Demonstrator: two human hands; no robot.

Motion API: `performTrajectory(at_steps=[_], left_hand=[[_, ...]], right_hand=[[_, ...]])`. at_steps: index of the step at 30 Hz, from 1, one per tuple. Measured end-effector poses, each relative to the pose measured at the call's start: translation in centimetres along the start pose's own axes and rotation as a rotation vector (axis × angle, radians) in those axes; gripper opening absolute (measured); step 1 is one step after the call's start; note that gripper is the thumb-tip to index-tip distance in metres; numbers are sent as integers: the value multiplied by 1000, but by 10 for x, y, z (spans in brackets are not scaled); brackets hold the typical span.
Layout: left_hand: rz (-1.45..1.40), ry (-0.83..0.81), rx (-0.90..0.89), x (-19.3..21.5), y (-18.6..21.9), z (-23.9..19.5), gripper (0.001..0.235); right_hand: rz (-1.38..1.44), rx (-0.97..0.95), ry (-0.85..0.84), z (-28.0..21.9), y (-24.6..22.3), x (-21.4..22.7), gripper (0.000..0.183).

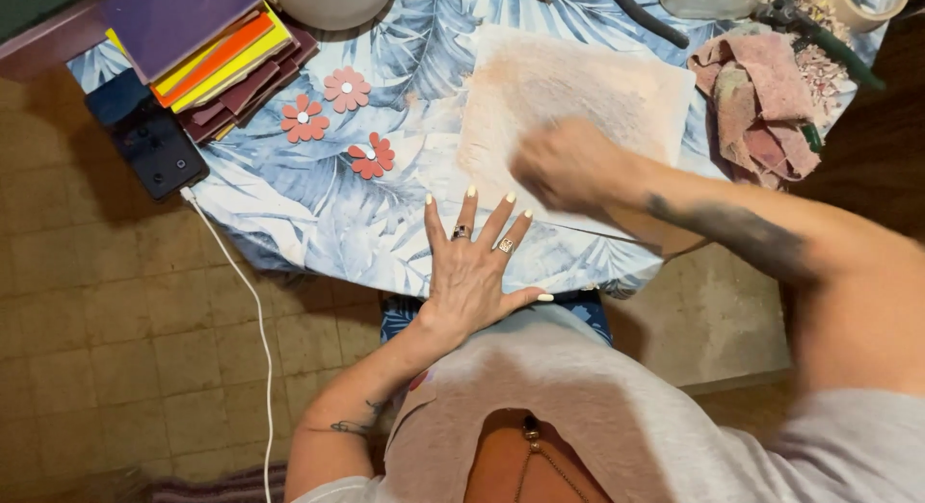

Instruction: A person is decorating a white ceramic pot by gluing small flower-shaped cutouts and mosaic tiles onto its surface.

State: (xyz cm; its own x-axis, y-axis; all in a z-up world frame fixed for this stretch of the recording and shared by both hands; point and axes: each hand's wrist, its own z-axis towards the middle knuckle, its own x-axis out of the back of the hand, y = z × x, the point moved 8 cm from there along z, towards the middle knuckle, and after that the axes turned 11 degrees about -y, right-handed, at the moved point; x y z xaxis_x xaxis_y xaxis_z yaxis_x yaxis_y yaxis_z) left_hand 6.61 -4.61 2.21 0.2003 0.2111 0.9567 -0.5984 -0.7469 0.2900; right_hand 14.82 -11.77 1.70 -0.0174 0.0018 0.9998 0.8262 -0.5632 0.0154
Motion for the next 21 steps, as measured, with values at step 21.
performTrajectory(at_steps=[21], left_hand=[[-364,532,-64,51,11,17,18]], right_hand=[[1169,-233,183,-60,-3,6,24]])
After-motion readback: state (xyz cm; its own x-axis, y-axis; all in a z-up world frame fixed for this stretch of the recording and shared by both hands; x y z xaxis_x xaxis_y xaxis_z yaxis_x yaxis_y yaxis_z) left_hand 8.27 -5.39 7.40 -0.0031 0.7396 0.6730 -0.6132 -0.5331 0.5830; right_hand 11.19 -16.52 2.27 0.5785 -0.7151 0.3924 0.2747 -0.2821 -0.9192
